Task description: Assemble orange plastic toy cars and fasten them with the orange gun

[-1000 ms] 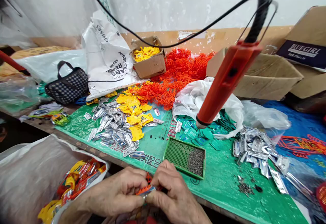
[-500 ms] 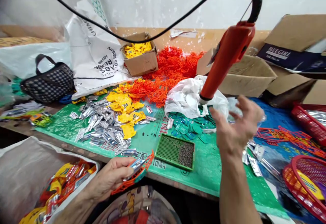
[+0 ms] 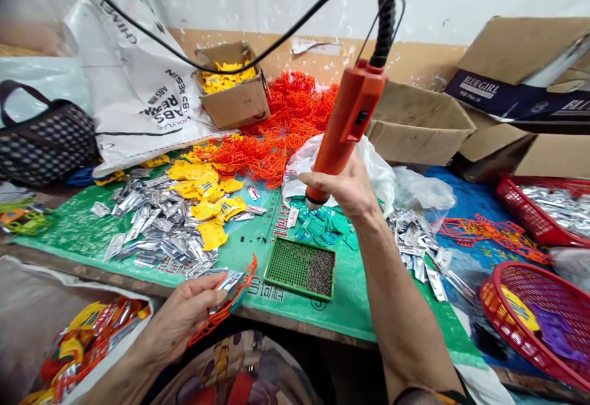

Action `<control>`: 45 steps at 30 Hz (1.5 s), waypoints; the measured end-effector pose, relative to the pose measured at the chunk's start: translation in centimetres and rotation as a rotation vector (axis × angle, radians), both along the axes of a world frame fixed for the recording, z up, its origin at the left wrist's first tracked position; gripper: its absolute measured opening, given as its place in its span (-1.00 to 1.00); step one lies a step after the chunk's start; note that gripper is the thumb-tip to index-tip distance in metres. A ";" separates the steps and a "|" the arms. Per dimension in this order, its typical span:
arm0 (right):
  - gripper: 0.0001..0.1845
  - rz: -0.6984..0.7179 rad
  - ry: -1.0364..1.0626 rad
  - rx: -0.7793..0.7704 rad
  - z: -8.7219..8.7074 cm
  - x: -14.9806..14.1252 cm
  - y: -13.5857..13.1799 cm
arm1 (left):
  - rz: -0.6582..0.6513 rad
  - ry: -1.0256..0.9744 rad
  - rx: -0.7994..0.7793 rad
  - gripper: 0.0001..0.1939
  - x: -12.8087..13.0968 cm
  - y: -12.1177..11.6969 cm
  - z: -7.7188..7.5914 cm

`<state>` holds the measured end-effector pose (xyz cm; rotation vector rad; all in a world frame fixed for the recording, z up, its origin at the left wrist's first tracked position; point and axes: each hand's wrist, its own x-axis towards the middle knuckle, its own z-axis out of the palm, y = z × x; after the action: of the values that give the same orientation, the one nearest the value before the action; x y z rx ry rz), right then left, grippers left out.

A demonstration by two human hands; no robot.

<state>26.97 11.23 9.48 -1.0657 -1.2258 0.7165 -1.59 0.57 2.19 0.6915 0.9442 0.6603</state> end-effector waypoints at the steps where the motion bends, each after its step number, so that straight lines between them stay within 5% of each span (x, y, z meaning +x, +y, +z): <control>1: -0.51 -0.032 0.017 0.027 0.5 -0.7 -0.6 | -0.001 0.004 0.015 -0.69 0.1 0.1 0.0; 6: -0.53 -0.112 0.161 0.023 1.3 -4.0 -2.5 | -0.006 0.110 0.077 -0.69 0.6 0.1 -0.3; 14: -0.64 -0.228 0.187 -0.066 -4.0 -5.9 -3.9 | 0.055 0.152 0.106 -0.67 1.4 -0.2 -1.2; 18: -0.66 -0.270 0.221 -0.048 -5.1 -6.1 -4.3 | 0.060 0.133 0.115 -0.69 1.7 0.0 -1.4; 38: -0.78 -0.251 0.164 -0.036 -6.1 -6.5 -4.4 | 0.025 0.141 0.133 -0.71 1.8 0.3 -1.5; 45: -0.57 -0.268 0.193 -0.061 -5.7 -6.9 -4.7 | 0.021 0.130 0.137 -0.72 1.9 0.4 -1.5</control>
<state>20.12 6.48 3.81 -1.1562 -0.8811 0.6355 0.27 0.93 0.66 0.8554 1.0342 0.7104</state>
